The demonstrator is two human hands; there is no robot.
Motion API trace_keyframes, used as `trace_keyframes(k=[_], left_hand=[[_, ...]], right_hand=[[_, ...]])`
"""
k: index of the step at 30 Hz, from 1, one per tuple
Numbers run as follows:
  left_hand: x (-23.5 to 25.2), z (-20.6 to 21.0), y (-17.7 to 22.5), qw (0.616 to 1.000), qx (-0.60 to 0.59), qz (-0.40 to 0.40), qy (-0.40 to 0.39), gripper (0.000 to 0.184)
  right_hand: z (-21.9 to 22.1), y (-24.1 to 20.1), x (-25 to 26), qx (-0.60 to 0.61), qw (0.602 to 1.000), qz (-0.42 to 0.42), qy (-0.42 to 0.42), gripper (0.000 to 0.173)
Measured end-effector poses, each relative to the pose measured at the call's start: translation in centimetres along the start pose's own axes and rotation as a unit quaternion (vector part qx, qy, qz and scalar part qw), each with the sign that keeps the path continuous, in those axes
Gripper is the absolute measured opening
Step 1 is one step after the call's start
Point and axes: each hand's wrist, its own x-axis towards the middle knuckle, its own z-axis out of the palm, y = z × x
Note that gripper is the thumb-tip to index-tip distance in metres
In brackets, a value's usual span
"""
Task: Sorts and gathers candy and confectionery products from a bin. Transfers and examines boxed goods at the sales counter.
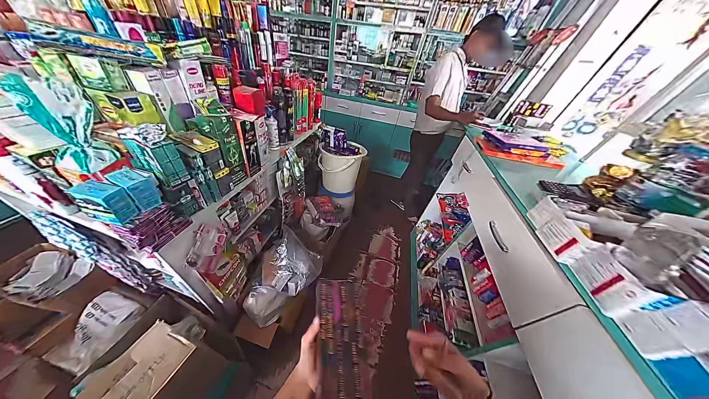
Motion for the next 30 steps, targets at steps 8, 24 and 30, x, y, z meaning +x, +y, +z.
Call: trace_keyframes(k=[8,24,30], left_hand=[[15.6,-1.6,-0.6,0.888,0.457,-0.059,0.014,0.087],[56.0,-0.8,5.2,0.564,0.741,0.242,-0.273,0.020],[70.8,-1.6,9.6,0.469,0.746,0.197,-0.431,0.011]], right_hand=[[-14.3,-8.1,14.4,-0.475,0.863,0.158,0.066,0.090],[-40.3,-7.5,38.9,-0.305,0.822,0.470,-0.102,0.059],[-50.3,-6.3,47.4,-0.298,0.834,0.450,-0.115,0.053]])
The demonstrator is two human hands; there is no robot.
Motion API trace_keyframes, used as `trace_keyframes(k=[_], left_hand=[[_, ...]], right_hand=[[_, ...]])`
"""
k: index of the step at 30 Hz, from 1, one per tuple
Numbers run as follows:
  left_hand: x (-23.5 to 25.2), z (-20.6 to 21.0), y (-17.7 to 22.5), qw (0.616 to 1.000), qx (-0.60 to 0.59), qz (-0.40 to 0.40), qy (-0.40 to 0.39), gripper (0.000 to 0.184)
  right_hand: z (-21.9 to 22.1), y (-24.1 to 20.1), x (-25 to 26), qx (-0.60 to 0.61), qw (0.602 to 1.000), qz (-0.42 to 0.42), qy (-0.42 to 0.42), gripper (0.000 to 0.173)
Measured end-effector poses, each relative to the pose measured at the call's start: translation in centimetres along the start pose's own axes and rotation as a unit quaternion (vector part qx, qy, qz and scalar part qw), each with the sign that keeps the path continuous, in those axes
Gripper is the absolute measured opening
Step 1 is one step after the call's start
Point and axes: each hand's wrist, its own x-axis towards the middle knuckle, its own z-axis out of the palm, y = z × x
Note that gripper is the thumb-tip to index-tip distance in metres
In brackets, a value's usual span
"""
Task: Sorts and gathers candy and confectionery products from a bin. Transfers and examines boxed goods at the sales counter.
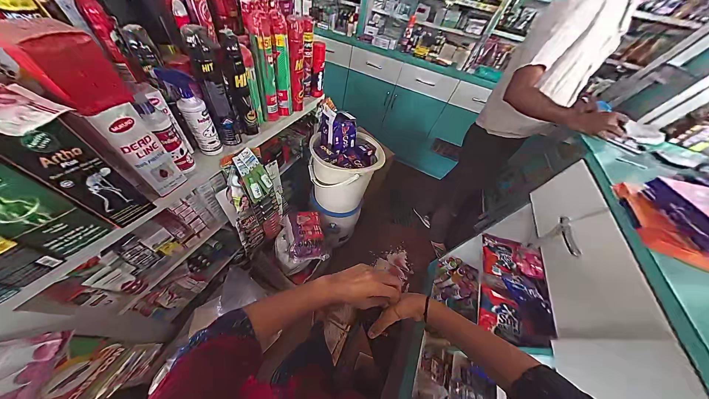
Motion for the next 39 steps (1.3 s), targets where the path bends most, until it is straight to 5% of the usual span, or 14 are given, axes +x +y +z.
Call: trace_keyframes(k=[2,4,6,8,11,15,18,21,23,25,28,33,36,39], left_hand=[[1.7,-2.2,-4.4,0.999,-0.006,0.023,-0.041,0.013],[2.8,-4.5,-8.4,0.995,-0.074,0.031,-0.052,0.016],[2.7,-6.4,-12.6,0.991,-0.135,0.024,0.006,0.017],[1.0,-7.3,-18.1,0.985,-0.129,-0.016,0.110,0.034],[-2.4,-7.6,-24.9,0.976,-0.121,-0.130,0.124,0.046],[-2.6,-4.1,-23.4,0.942,-0.205,-0.110,0.241,0.048],[-1.9,-2.3,-23.3,0.943,-0.201,-0.067,0.258,0.052],[-1.9,-0.8,-26.3,0.948,-0.113,-0.246,0.166,0.057],[0.7,-2.0,-28.0,0.874,-0.177,-0.452,0.030,0.060],[4.4,-3.2,-30.1,0.817,-0.257,-0.516,0.008,0.067],[9.2,-3.9,-32.5,0.788,-0.367,-0.491,0.054,0.075],[15.5,-3.2,-36.1,0.716,-0.345,-0.595,0.118,0.082],[16.6,-2.2,-37.7,0.690,-0.363,-0.585,0.222,0.074],[15.8,-0.8,-38.4,0.630,-0.392,-0.555,0.375,0.070]], right_hand=[[-3.9,-1.5,1.9,-0.026,1.000,-0.018,0.001,0.061],[-7.8,-3.7,3.5,-0.048,0.998,-0.039,-0.010,0.051],[-12.3,-5.7,5.2,-0.072,0.997,-0.012,-0.040,0.053],[-16.3,-6.9,6.3,-0.086,0.994,0.024,-0.061,0.077],[-21.5,-6.9,9.0,-0.076,0.995,0.038,-0.056,0.084],[-26.4,-4.9,10.8,-0.017,0.999,0.033,-0.011,0.088],[-29.9,-2.9,11.7,0.024,1.000,0.016,0.005,0.088],[-33.4,-2.7,13.1,0.057,0.998,0.030,0.000,0.081],[-36.2,-1.9,14.3,0.073,0.997,0.040,-0.010,0.082],[-39.7,-1.7,15.3,0.067,0.997,0.032,-0.016,0.082],[-44.7,-2.2,15.7,0.041,0.998,0.015,-0.039,0.077],[-51.2,-2.5,14.9,0.038,0.998,0.028,-0.042,0.088],[-54.9,-0.1,13.3,0.104,0.991,0.048,-0.071,0.101],[-55.0,4.9,13.0,0.137,0.984,0.054,-0.104,0.090]])
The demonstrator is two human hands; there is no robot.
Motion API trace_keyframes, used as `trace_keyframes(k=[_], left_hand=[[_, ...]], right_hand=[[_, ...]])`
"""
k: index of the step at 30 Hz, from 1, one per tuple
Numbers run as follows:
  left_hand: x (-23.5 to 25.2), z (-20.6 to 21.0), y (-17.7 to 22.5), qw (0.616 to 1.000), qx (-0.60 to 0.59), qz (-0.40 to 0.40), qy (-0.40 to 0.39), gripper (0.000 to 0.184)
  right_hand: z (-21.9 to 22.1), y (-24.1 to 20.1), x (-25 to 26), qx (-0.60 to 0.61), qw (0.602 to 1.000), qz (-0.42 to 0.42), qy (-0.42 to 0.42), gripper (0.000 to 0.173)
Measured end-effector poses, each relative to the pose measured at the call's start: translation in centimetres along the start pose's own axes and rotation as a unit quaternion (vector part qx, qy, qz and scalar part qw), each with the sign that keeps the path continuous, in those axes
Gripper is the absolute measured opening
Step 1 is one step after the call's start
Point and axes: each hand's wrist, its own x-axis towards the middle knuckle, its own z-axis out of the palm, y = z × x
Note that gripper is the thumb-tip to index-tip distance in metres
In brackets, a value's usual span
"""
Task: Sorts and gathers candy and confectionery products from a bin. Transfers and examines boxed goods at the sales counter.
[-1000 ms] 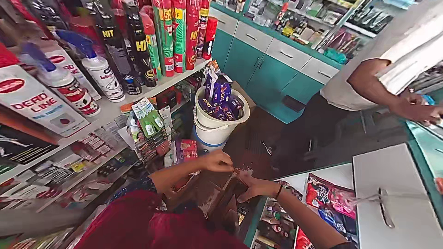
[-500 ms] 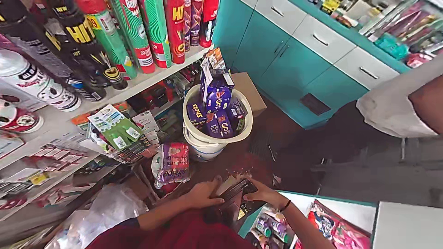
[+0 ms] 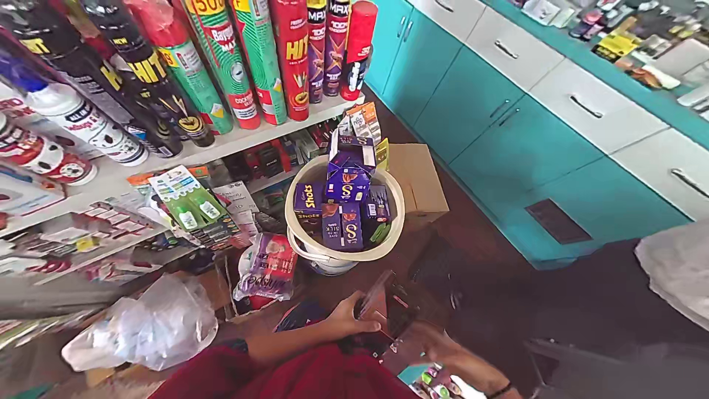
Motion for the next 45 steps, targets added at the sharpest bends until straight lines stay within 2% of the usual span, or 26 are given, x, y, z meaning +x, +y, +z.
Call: trace_keyframes(k=[1,3,6,8,10,12,14,16,18,20,21,23,25,26,28,30,32,34,37,40,43,45], left_hand=[[-0.1,0.0,-0.2,0.998,-0.061,0.009,0.033,0.068],[0.0,-0.1,0.7,0.982,-0.169,0.018,0.084,0.064],[0.2,-1.0,3.1,0.969,-0.222,0.053,0.093,0.068],[0.8,-2.2,4.0,0.981,-0.145,0.120,0.050,0.076],[1.7,-3.6,5.3,0.981,0.007,0.194,0.016,0.077],[2.2,-4.5,6.9,0.963,0.109,0.245,0.011,0.079],[2.2,-5.3,8.1,0.952,0.154,0.263,0.030,0.082],[2.0,-6.4,9.3,0.937,0.202,0.278,0.063,0.086],[1.8,-8.1,10.2,0.915,0.239,0.312,0.095,0.089],[2.0,-11.1,10.9,0.885,0.260,0.367,0.122,0.093],[2.1,-13.2,11.2,0.884,0.256,0.370,0.130,0.099],[2.9,-18.0,11.0,0.884,0.280,0.326,0.183,0.101],[5.2,-22.9,10.2,0.883,0.363,0.192,0.227,0.103],[6.5,-24.6,9.7,0.879,0.410,0.106,0.218,0.110],[8.9,-26.5,8.8,0.864,0.469,0.012,0.182,0.123],[9.7,-26.1,8.6,0.848,0.503,-0.015,0.165,0.123],[9.5,-25.3,8.4,0.836,0.518,-0.013,0.181,0.111],[9.0,-25.0,8.0,0.832,0.517,0.007,0.198,0.103],[8.7,-25.5,7.2,0.836,0.503,0.056,0.212,0.096],[8.7,-26.2,6.7,0.840,0.494,0.086,0.206,0.092],[8.7,-26.9,7.3,0.842,0.504,0.075,0.178,0.095],[8.7,-27.0,7.4,0.847,0.490,0.091,0.184,0.095]], right_hand=[[0.7,1.3,0.4,-0.013,1.000,0.003,-0.002,0.088],[1.6,2.9,1.8,-0.022,0.998,-0.047,-0.021,0.103],[1.1,-0.3,3.9,-0.051,0.971,-0.221,0.071,0.114],[0.2,-5.2,5.4,-0.071,0.937,-0.317,0.126,0.123],[-0.3,-10.2,6.2,-0.117,0.915,-0.370,0.106,0.127],[-0.3,-14.4,6.5,-0.201,0.901,-0.382,0.048,0.117],[0.1,-17.7,6.3,-0.295,0.886,-0.358,0.013,0.107],[1.2,-20.0,6.1,-0.374,0.852,-0.364,0.029,0.102],[3.4,-22.1,5.9,-0.437,0.801,-0.401,0.080,0.094],[5.6,-24.9,5.3,-0.490,0.750,-0.427,0.122,0.086],[6.4,-26.7,4.8,-0.504,0.737,-0.432,0.122,0.083],[7.0,-30.6,4.2,-0.517,0.719,-0.452,0.108,0.080],[7.2,-34.5,4.7,-0.517,0.693,-0.493,0.090,0.080],[7.3,-36.1,5.4,-0.519,0.675,-0.516,0.086,0.080],[7.9,-39.3,8.2,-0.537,0.617,-0.569,0.083,0.076],[9.0,-42.0,11.5,-0.580,0.551,-0.597,0.063,0.069],[9.8,-44.2,15.4,-0.627,0.503,-0.595,-0.002,0.064],[10.3,-45.6,19.0,-0.680,0.476,-0.552,-0.075,0.072],[11.3,-46.4,22.7,-0.754,0.478,-0.421,-0.159,0.088],[11.8,-46.5,25.1,-0.770,0.498,-0.342,-0.204,0.090],[11.9,-47.0,25.6,-0.768,0.513,-0.331,-0.195,0.090],[11.2,-47.5,25.4,-0.758,0.513,-0.363,-0.176,0.090]])
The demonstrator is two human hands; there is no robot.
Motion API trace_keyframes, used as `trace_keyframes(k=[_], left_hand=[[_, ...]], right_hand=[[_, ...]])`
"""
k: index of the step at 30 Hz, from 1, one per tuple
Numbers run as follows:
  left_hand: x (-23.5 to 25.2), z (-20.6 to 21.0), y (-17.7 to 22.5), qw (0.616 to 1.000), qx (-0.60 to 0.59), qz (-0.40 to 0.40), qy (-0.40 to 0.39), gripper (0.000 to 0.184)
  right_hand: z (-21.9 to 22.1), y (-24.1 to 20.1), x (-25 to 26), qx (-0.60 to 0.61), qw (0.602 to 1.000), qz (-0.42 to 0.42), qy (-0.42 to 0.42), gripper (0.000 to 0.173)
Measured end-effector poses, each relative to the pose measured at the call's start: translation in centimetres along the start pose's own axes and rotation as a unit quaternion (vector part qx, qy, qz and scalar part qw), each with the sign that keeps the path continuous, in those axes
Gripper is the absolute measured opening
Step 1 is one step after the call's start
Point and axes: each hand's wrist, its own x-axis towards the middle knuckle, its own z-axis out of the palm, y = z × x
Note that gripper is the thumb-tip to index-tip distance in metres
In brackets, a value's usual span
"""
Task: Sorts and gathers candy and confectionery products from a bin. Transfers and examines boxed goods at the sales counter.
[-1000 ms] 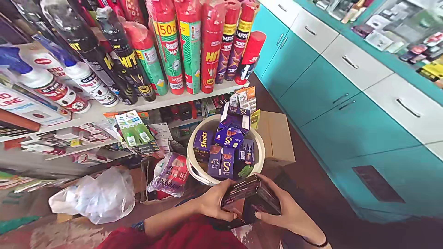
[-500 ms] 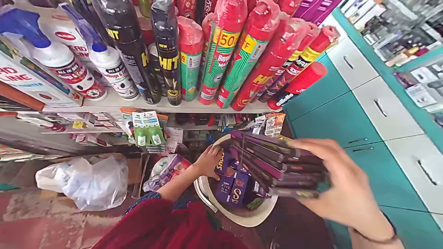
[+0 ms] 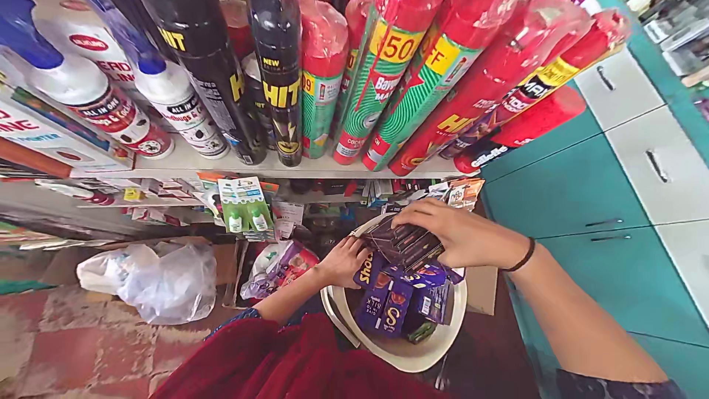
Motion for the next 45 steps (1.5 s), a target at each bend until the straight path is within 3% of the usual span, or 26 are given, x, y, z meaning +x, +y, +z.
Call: trace_keyframes(k=[6,11,14,16,22,28,31,33,37,42,45], left_hand=[[-1.0,-1.0,1.2,0.989,-0.023,0.066,0.128,0.093],[-5.4,-4.9,5.9,0.941,-0.022,0.201,0.271,0.064],[-8.6,-8.4,8.5,0.925,-0.020,0.248,0.288,0.023],[-9.4,-8.6,9.1,0.915,-0.018,0.281,0.290,0.017],[-10.1,-8.7,8.6,0.934,-0.005,0.265,0.241,0.021],[-11.0,-8.6,7.6,0.948,0.029,0.221,0.229,0.034],[-11.1,-8.0,7.1,0.955,0.036,0.199,0.218,0.061],[-10.8,-7.3,7.0,0.957,0.035,0.175,0.228,0.069],[-10.1,-6.9,7.0,0.957,0.021,0.140,0.255,0.073],[-9.8,-7.0,6.8,0.960,0.003,0.170,0.224,0.072],[-9.7,-7.0,6.7,0.963,-0.003,0.178,0.201,0.074]], right_hand=[[-2.2,1.2,-3.6,0.046,0.990,-0.011,0.135,0.085],[-5.0,1.1,-6.3,0.041,0.976,-0.009,0.213,0.069],[-5.7,0.7,-6.0,0.016,0.975,-0.034,0.218,0.068],[-5.5,0.2,-5.0,0.002,0.979,-0.058,0.197,0.072],[-2.6,-1.6,-1.4,0.011,0.995,-0.086,0.049,0.091],[1.6,-1.9,2.2,0.027,0.995,-0.064,-0.069,0.092],[3.0,-1.1,2.9,-0.011,0.998,-0.034,-0.059,0.094],[4.0,-0.6,2.7,-0.042,0.998,-0.019,-0.031,0.096],[6.1,-0.8,2.0,-0.038,0.999,-0.028,-0.011,0.096],[5.6,-0.3,1.2,0.068,0.997,-0.034,0.013,0.091],[6.7,0.6,1.8,0.080,0.996,-0.025,-0.014,0.091]])
